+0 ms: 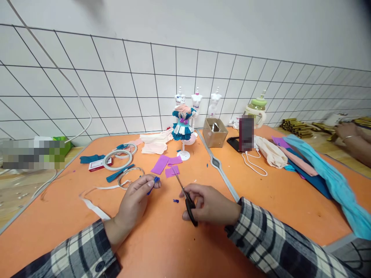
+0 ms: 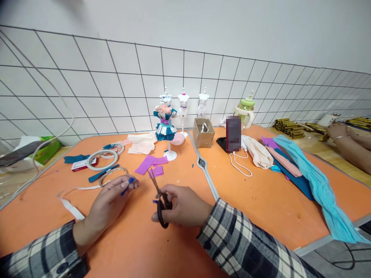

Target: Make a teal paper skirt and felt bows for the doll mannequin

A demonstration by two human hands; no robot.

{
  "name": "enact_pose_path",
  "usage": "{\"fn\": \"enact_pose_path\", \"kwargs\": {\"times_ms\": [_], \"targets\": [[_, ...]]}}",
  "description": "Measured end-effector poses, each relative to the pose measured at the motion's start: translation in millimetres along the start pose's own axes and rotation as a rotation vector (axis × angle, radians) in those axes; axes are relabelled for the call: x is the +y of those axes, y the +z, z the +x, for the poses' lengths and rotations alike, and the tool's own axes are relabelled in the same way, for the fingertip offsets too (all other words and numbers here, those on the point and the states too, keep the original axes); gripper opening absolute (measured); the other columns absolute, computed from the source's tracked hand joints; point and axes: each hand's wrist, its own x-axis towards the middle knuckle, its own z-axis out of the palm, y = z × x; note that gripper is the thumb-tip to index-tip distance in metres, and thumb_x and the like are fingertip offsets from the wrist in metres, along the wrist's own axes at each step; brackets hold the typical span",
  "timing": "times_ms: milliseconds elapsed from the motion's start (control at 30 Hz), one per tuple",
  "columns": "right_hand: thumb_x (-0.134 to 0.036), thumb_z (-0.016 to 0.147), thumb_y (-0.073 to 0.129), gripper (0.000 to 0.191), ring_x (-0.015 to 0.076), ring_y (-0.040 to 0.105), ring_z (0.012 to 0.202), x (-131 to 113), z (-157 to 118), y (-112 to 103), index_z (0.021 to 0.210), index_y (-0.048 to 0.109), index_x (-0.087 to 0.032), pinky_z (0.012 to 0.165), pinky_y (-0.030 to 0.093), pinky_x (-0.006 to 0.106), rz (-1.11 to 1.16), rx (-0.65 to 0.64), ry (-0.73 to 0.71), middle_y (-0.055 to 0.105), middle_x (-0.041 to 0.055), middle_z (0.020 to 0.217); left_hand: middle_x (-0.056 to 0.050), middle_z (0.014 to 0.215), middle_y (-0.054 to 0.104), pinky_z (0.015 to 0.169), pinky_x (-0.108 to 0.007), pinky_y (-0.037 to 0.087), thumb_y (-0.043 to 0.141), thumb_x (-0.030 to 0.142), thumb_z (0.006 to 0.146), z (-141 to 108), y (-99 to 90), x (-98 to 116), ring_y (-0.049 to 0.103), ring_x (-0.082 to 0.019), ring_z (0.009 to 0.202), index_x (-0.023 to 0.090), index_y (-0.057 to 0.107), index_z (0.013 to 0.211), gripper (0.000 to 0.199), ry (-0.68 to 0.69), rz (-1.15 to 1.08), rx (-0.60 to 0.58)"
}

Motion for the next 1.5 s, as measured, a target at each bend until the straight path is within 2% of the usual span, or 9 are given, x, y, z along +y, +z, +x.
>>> {"fn": "enact_pose_path", "kwargs": {"times_ms": [100,167,367,533,667,900,1500], "targets": [[-0.038,0.075,0.075,0.030,0.0056,0.043,0.050,-2,-4,10,0.095,0.062,-0.020,0.045,0.029,0.018,-0.001,-0.082,-0.008,0.048,-0.0082,0.063,-0.003,0.072,0.062,0.075,-0.033,0.046,0.069,0.040,0.077,-2,3.2,3,0.057,-0.020,0.076,0.019,0.066,0.069,0.023,-0.021,-0.036,-0.055],[-0.037,0.073,0.076,0.030,0.0057,0.040,0.049,-3,-5,16,0.092,0.062,-0.020,0.044,0.027,0.018,-0.025,-0.079,-0.030,0.047,-0.0088,0.059,-0.005,0.073,0.063,0.073,-0.034,0.046,0.069,0.041,0.077,-2,4.6,5,0.057,-0.021,0.075,0.018,0.067,0.069,0.024,-0.035,0.003,-0.094],[-0.031,0.071,0.076,0.029,0.0053,0.040,0.049,-3,-4,20,0.094,0.062,-0.020,0.045,0.028,0.017,-0.058,0.007,-0.085,0.049,-0.0093,0.059,-0.004,0.073,0.060,0.070,-0.032,0.045,0.067,0.043,0.079,-4,6.6,7,0.055,-0.020,0.074,0.019,0.064,0.070,0.026,-0.013,0.126,-0.041],[-0.029,0.070,0.076,0.028,0.0048,0.039,0.049,-5,-4,21,0.094,0.062,-0.021,0.045,0.027,0.017,-0.085,0.002,-0.102,0.051,-0.0090,0.064,-0.005,0.075,0.062,0.071,-0.033,0.045,0.063,0.045,0.083,-6,6.5,5,0.056,-0.021,0.074,0.019,0.067,0.073,0.028,0.004,0.244,-0.121],[-0.028,0.070,0.076,0.028,0.0048,0.039,0.048,-4,-3,21,0.094,0.063,-0.021,0.046,0.027,0.018,-0.092,0.008,-0.131,0.050,-0.0094,0.062,-0.004,0.077,0.063,0.074,-0.033,0.045,0.063,0.043,0.085,-6,4.5,2,0.057,-0.021,0.076,0.020,0.067,0.072,0.026,0.030,0.257,-0.173],[-0.029,0.072,0.075,0.023,0.0062,0.039,0.050,-3,-4,24,0.091,0.063,-0.021,0.048,0.027,0.019,-0.110,0.039,-0.141,0.047,-0.0096,0.057,-0.007,0.080,0.065,0.078,-0.036,0.047,0.060,0.046,0.086,-6,1.4,-2,0.059,-0.024,0.081,0.020,0.066,0.071,0.030,0.045,0.329,-0.185],[-0.028,0.077,0.070,0.019,0.0062,0.033,0.048,-5,-4,24,0.092,0.063,-0.020,0.047,0.024,0.020,-0.108,0.033,-0.136,0.040,-0.0100,0.055,-0.005,0.080,0.063,0.076,-0.033,0.045,0.059,0.041,0.088,-6,0.2,-3,0.057,-0.022,0.081,0.020,0.065,0.071,0.027,0.064,0.315,-0.230]]}}
